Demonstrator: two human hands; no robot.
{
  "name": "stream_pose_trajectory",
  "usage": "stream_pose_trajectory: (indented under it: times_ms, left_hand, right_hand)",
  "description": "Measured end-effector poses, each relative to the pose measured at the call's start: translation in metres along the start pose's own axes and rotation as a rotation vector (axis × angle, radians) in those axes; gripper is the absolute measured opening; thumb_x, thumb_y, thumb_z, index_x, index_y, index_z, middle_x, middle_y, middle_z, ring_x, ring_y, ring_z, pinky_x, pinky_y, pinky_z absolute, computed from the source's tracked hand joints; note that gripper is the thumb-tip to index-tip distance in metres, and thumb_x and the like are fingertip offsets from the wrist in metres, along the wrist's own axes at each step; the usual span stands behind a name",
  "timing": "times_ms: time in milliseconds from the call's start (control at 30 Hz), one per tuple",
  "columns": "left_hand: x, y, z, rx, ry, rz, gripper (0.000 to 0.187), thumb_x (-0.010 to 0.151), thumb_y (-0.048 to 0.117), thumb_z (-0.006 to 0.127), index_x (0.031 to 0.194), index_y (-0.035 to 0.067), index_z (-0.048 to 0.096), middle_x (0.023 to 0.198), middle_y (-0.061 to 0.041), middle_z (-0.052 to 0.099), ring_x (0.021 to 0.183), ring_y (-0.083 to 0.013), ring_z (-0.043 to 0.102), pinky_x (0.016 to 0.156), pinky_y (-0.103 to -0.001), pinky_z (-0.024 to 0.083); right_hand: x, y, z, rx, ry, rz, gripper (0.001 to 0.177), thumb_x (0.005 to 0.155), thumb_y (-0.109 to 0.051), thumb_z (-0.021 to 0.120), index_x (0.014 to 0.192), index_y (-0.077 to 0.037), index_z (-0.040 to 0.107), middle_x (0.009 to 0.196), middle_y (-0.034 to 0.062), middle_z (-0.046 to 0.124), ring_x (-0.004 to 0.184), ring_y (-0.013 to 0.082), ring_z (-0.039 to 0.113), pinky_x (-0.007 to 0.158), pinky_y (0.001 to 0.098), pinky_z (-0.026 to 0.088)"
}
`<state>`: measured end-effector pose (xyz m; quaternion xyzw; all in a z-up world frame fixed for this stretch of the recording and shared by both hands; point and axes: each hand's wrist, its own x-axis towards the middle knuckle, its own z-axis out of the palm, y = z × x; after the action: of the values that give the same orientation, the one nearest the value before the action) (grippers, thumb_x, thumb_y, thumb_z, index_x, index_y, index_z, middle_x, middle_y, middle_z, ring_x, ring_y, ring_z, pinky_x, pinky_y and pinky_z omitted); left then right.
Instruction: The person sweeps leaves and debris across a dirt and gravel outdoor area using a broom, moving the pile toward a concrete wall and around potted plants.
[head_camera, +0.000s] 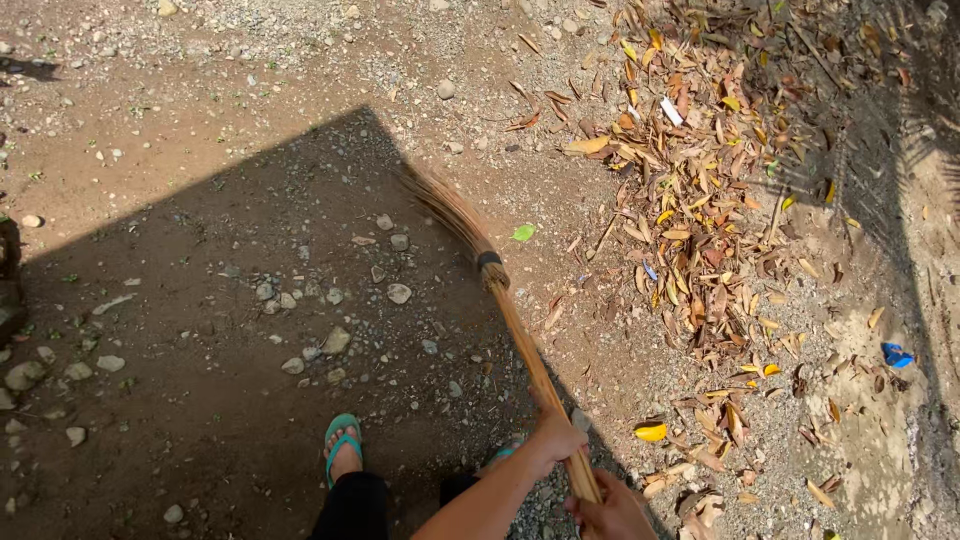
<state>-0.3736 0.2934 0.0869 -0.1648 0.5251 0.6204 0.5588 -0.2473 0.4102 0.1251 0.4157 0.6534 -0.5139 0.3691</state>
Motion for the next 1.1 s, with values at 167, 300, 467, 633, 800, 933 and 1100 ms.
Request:
stream_pose_trajectory:
  times_ms: [167,300,467,633,800,933,1100]
  left_hand:
    - [-0.031,0.060,-0.034,-0.180,-0.201,0.132,0.121,0.084,-0.010,0.060,0.161,0.028,-0.026,0.112,-0.029,0.060,0.078,-0.0263,0.067,0.062,-0.036,0.058]
    - [-0.087,0.040,-0.032,-0.157,-0.082,0.380,0.112,0.082,-0.012,0.064,0.166,0.025,-0.001,0.125,-0.025,0.054,0.089,-0.0252,0.065,0.064,-0.033,0.060]
    - [-0.143,-0.050,-0.036,0.113,0.491,0.486,0.112,0.080,-0.012,0.060,0.156,0.020,-0.015,0.159,-0.025,0.017,0.128,-0.0399,0.050,0.092,-0.040,0.057]
    - [-0.129,-0.165,-0.025,0.306,0.355,-0.205,0.113,0.088,-0.001,0.062,0.161,0.015,-0.023,0.153,-0.023,0.032,0.127,-0.0375,0.058,0.103,-0.040,0.054]
    - [-0.081,-0.179,-0.017,0.243,-0.102,-0.131,0.116,0.091,-0.003,0.065,0.156,0.014,-0.030,0.140,-0.023,0.035,0.114,-0.0366,0.060,0.089,-0.041,0.061]
    - [-0.083,-0.147,-0.024,-0.018,-0.317,0.171,0.070,0.083,-0.003,0.067,0.142,0.003,0.028,0.101,-0.015,0.060,0.085,-0.0285,0.073,0.071,-0.039,0.065]
    - [-0.106,-0.102,-0.074,-0.189,-0.227,0.210,0.055,0.096,0.015,0.073,0.134,0.000,0.036,0.110,-0.017,0.062,0.093,-0.0248,0.069,0.071,-0.042,0.065]
  right_hand:
    - [-0.058,-0.098,0.086,-0.309,0.481,-0.085,0.080,0.081,-0.013,0.070,0.147,0.001,0.028,0.083,0.0250,0.073,0.054,0.0307,0.073,0.048,0.0377,0.055]
    - [-0.091,-0.080,0.112,-0.651,0.688,-0.489,0.098,0.076,-0.017,0.080,0.152,0.007,0.022,0.084,0.0254,0.074,0.070,0.0380,0.072,0.091,0.0709,0.038]
    - [-0.076,0.035,0.129,-0.283,0.354,-0.263,0.085,0.080,-0.016,0.083,0.148,-0.003,0.035,0.101,0.0159,0.074,0.089,0.0278,0.074,0.092,0.0511,0.046]
    - [-0.040,0.181,0.142,-0.084,0.087,-0.109,0.075,0.080,-0.015,0.085,0.145,-0.009,0.048,0.109,0.0106,0.076,0.099,0.0213,0.076,0.089,0.0354,0.055]
    - [-0.107,0.141,0.151,-0.217,0.450,0.021,0.067,0.079,-0.016,0.079,0.137,-0.003,0.048,0.085,0.0186,0.074,0.071,0.0329,0.078,0.067,0.0443,0.060]
    - [-0.146,0.090,0.189,-0.444,0.674,-0.021,0.068,0.080,-0.019,0.076,0.137,-0.002,0.044,0.075,0.0251,0.071,0.065,0.0422,0.074,0.061,0.0512,0.060]
    - [-0.214,0.110,0.241,-0.495,0.643,-0.131,0.086,0.077,-0.026,0.076,0.147,-0.003,0.030,0.081,0.0307,0.072,0.075,0.0455,0.075,0.068,0.0532,0.061]
